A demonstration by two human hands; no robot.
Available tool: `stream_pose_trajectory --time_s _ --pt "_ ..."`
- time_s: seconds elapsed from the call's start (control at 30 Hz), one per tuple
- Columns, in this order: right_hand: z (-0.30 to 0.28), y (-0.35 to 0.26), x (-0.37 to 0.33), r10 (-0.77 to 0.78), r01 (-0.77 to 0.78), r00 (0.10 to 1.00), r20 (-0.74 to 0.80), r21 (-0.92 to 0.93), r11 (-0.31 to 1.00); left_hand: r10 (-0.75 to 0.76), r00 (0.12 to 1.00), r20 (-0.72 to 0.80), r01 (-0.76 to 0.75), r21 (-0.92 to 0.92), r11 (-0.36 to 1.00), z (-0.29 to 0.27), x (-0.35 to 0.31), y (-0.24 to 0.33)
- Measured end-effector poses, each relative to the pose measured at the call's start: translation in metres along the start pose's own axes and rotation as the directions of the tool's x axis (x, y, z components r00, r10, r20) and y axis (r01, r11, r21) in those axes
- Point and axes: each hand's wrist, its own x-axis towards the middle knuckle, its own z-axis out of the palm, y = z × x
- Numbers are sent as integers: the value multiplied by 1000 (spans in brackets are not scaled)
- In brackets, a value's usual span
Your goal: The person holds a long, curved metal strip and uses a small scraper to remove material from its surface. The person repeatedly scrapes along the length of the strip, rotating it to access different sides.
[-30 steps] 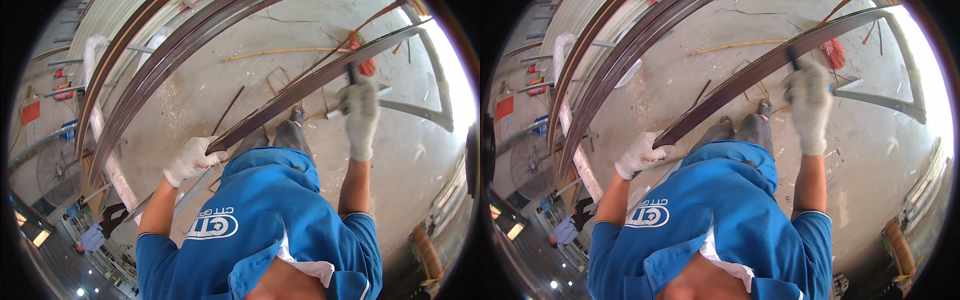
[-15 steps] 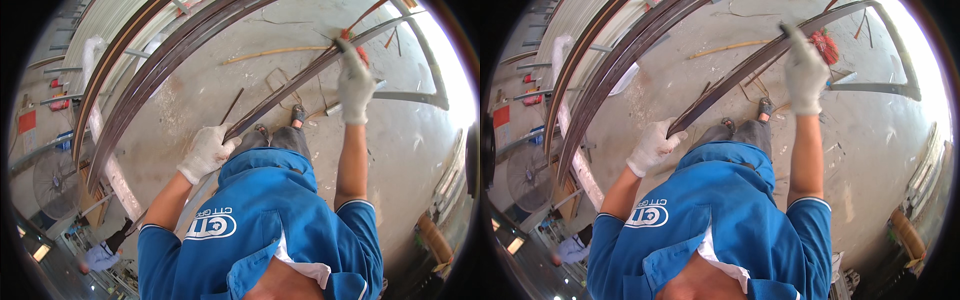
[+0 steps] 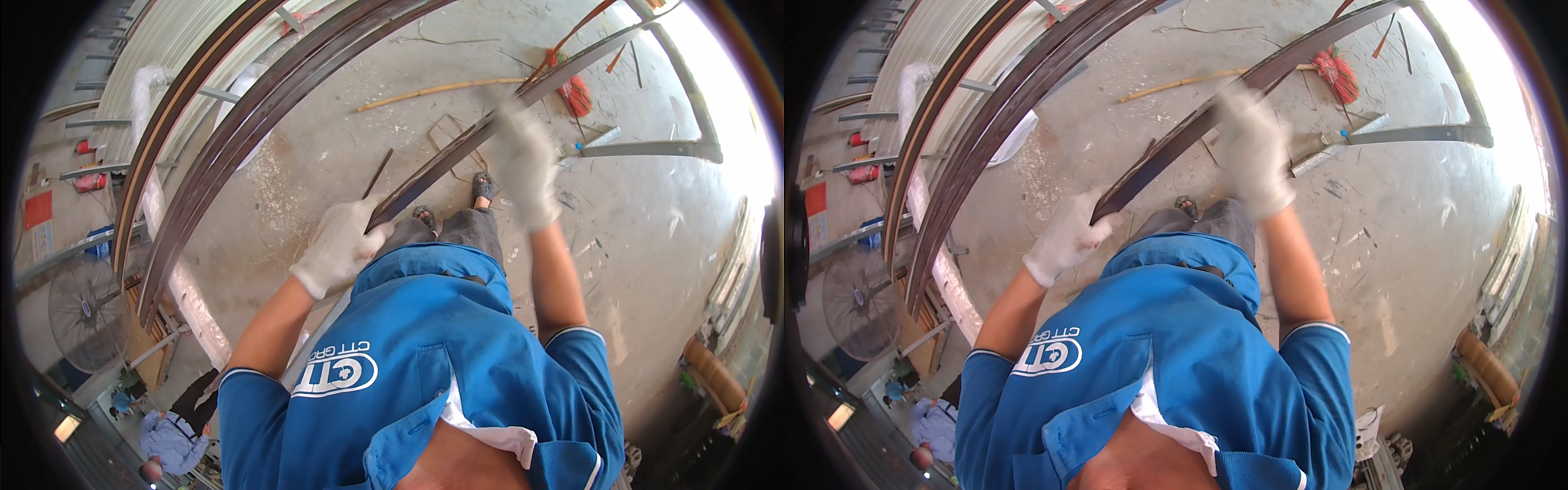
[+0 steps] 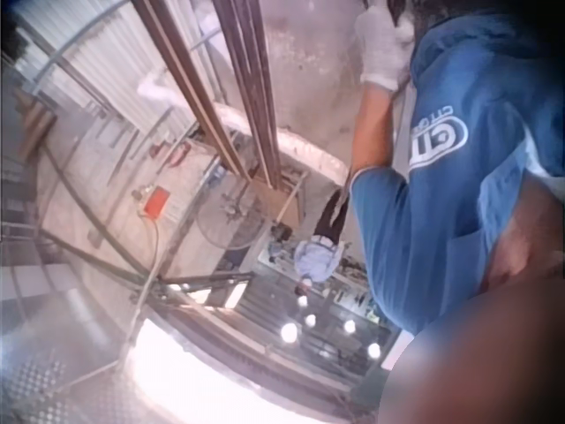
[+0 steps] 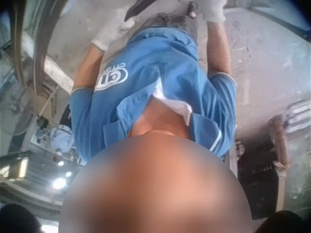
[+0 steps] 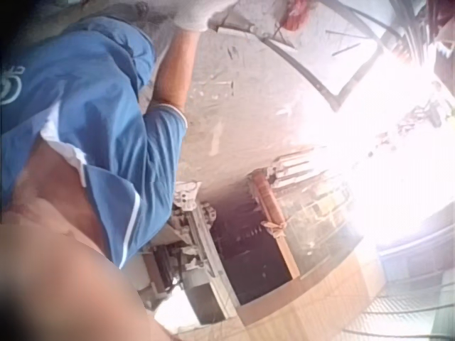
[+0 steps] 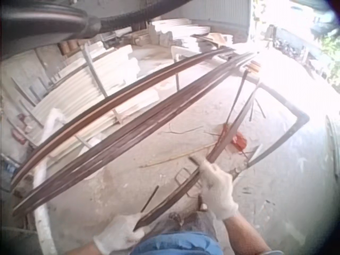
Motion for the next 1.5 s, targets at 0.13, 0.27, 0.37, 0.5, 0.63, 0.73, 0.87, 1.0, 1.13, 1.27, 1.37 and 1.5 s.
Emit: stream_pose_trajectory --time_s 0.13,0.27,0.37,0.5,0.63,0.73,0.87,1.0,1.13,1.27,1.37,1.5 --pt "-33 88 30 719 -671 667 196 579 464 -262 949 177 269 -17 963 -27 -71 -22" --pt "-38 105 11 649 -535 645 402 845 8 -609 741 284 669 -231 706 -47 -134 -50" --pt "-33 101 0 618 -541 619 484 834 -111 -562 763 320 646 -330 688 -45 -141 -60" --pt "-33 100 -1 689 -619 650 321 750 234 -547 756 359 651 -322 688 -47 -123 -44" --pt "-45 124 24 582 -553 811 62 407 727 -534 788 306 607 -251 754 -38 -85 -13" --pt "-54 162 62 286 -302 952 -114 -172 938 -523 801 290 584 -193 788 -35 -59 12" --pt "-58 174 89 -13 -7 999 -32 -556 831 -517 802 300 583 -200 788 -35 -43 36" --pt "-39 74 41 -82 202 973 217 -617 760 -565 770 297 625 -174 761 -28 -43 40" --pt "-46 -13 -4 -225 224 881 417 50 973 -537 788 301 611 -280 740 -11 -47 33" --pt "-67 43 31 57 -130 980 192 390 912 -532 811 241 580 -227 782 -8 -48 33" --pt "-83 124 61 623 -509 776 101 684 523 -542 805 242 588 -201 783 -10 -47 41" --pt "-94 175 61 679 -548 725 115 693 468 -529 823 208 557 -110 823 -10 -44 54"
